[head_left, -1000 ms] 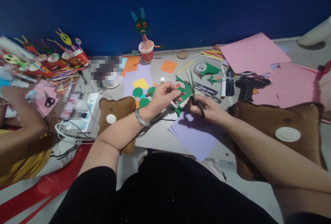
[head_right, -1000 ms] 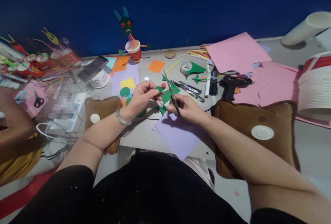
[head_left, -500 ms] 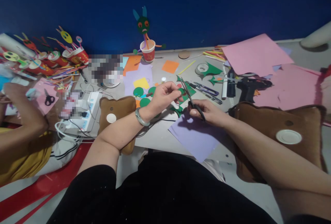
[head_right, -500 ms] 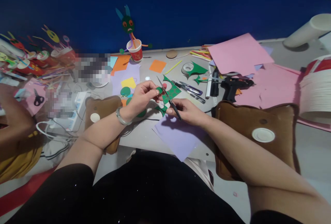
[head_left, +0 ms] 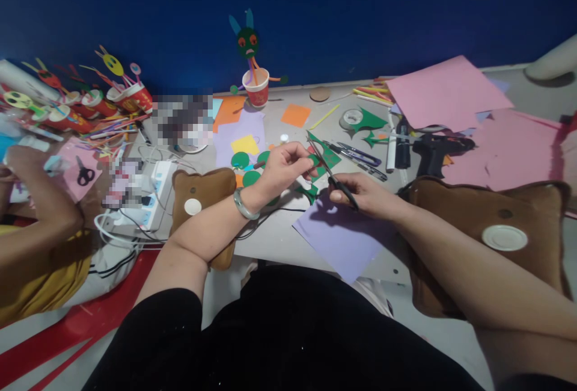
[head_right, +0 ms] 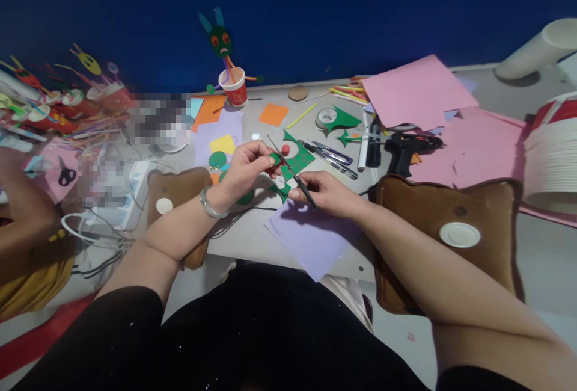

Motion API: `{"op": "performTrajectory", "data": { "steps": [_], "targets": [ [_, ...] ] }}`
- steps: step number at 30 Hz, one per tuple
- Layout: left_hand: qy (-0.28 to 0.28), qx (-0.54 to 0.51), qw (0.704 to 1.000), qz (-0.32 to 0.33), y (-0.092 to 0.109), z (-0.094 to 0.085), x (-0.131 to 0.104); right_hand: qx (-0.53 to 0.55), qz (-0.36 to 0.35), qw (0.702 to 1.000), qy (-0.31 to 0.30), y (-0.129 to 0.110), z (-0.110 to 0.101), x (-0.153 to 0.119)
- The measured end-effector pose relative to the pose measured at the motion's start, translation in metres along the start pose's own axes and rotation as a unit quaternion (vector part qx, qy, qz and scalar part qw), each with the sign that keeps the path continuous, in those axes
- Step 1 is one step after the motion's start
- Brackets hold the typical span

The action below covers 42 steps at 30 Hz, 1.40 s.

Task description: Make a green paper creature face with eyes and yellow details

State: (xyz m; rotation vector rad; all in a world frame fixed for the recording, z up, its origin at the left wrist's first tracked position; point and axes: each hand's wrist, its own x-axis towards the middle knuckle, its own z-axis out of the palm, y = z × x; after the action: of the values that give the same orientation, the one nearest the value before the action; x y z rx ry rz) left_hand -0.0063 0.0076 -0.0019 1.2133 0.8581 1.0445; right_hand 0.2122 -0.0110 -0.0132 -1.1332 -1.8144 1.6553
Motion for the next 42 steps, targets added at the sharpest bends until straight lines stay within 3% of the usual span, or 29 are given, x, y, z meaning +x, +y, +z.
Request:
{"op": "performTrajectory", "data": {
  "steps": [29,42],
  "targets": [
    [-0.006,-0.004,1.0,0.007,0.0019,-0.0004,-0.0004,0.026,0.0,1.0,-0.004,0.0065,-0.002,-0.0006],
    [-0.029,-0.02,0.999,0.03,-0.0017,-0.0036,0.0015,-0.012,0.006,1.0,-0.016,0.0097,-0.0024,-0.0009]
  ]
}}
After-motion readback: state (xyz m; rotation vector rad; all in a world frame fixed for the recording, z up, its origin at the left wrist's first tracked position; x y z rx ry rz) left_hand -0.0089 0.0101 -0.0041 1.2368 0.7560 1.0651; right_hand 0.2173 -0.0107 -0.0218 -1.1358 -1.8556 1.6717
